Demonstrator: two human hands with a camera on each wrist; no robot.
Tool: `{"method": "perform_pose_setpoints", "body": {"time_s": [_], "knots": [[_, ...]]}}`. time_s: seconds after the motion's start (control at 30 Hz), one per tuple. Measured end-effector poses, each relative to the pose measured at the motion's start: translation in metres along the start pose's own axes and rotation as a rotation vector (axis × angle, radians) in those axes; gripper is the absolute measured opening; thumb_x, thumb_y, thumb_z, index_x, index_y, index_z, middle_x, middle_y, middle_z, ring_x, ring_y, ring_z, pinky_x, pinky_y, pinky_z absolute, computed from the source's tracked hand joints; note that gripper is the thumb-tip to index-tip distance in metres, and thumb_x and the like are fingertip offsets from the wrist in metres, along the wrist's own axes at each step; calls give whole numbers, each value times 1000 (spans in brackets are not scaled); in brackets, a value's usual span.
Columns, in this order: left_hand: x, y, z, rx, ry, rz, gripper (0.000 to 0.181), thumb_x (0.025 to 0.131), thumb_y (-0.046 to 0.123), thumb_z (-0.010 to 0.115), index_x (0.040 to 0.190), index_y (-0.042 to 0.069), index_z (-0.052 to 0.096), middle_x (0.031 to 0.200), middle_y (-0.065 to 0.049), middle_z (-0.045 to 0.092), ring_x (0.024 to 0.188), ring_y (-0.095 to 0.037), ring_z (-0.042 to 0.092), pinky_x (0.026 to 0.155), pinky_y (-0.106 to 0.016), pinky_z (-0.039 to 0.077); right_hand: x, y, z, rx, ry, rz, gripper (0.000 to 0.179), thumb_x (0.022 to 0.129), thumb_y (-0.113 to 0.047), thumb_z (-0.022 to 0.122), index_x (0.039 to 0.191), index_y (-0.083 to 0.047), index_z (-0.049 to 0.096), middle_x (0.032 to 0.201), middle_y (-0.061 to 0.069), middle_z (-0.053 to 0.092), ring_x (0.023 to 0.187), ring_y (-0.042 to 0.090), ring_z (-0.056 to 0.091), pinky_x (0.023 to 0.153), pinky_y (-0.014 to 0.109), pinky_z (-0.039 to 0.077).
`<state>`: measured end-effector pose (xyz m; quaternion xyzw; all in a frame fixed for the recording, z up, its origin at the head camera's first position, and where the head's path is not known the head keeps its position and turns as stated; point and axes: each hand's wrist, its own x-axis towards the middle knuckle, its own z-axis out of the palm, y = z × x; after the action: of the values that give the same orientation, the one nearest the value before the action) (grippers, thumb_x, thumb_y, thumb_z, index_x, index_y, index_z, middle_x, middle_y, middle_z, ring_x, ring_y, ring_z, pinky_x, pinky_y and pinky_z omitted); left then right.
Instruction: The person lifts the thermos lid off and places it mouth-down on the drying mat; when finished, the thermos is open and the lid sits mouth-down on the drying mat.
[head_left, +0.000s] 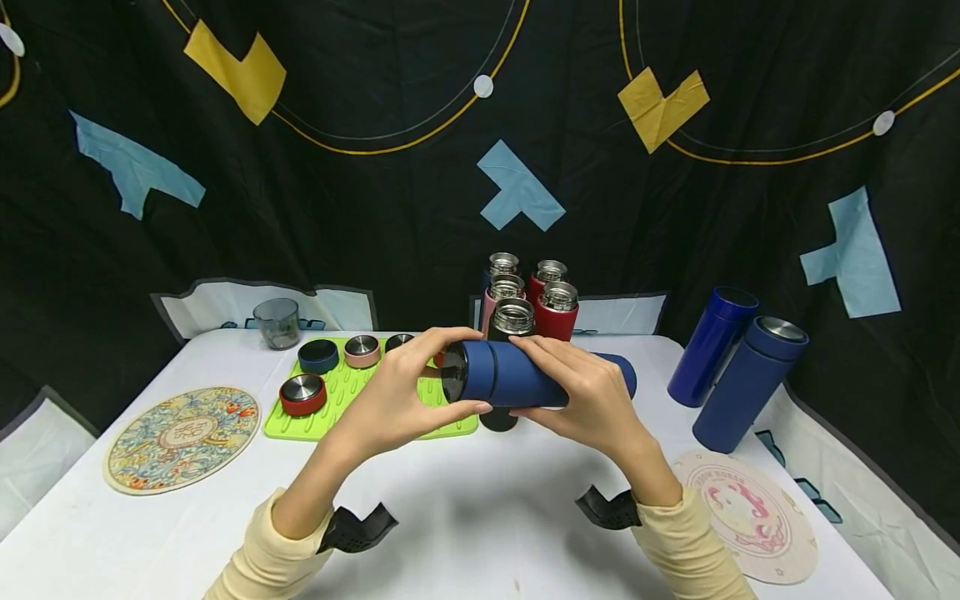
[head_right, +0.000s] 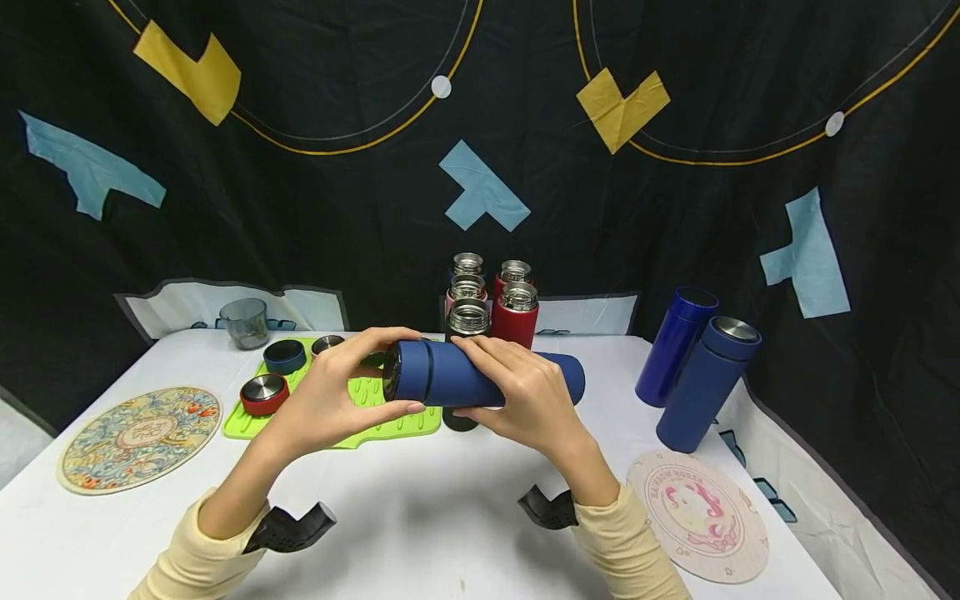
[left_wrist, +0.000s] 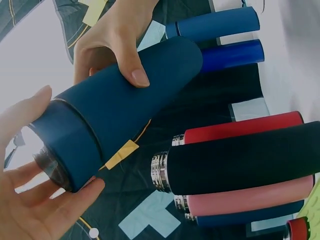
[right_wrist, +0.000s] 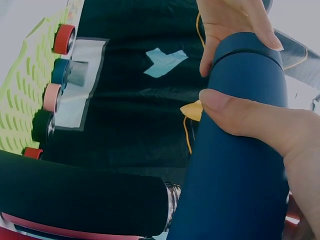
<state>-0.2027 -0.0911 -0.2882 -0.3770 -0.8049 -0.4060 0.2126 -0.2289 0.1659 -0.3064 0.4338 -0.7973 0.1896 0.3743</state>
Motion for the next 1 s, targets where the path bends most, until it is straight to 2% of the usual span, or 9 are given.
{"method": "perform_pose_setpoints", "body": {"time_s": [0.1,0.23,0.33,0.6,1.0], "knots": [[0,-1,-1,-6,-34,55,75,70,22,88,135,19,51,135,3,52,116,-15,53,91,-31,51,-1,1,0,45,-22,17,83,62,-32,92,135,-13,57,126,9,62,110,29,62,90,48,52],[1,-2,-4,0,-79,139,80,68,11,89,137,18,49,140,0,49,124,-20,49,98,-39,48,-2,4,-1,173,-63,58,82,62,-27,92,134,-13,57,127,8,62,110,28,62,90,47,52],[1,-2,-5,-7,-96,170,79,68,8,88,137,15,49,140,-3,49,126,-23,48,99,-41,47,-3,5,-1,244,-86,78,81,62,-24,93,134,-12,57,127,8,62,108,27,63,90,46,52],[1,-3,-5,-41,-82,159,79,68,5,88,137,14,49,136,-5,51,119,-22,53,91,-36,52,-3,5,-1,230,-78,83,81,63,-25,92,135,-14,56,127,7,62,108,28,63,89,47,53],[0,-3,-5,-37,-75,119,80,67,6,88,137,15,49,135,-1,51,118,-19,53,91,-32,51,-3,5,0,212,-76,78,82,62,-25,93,135,-14,56,127,8,62,108,28,63,90,47,52]]}}
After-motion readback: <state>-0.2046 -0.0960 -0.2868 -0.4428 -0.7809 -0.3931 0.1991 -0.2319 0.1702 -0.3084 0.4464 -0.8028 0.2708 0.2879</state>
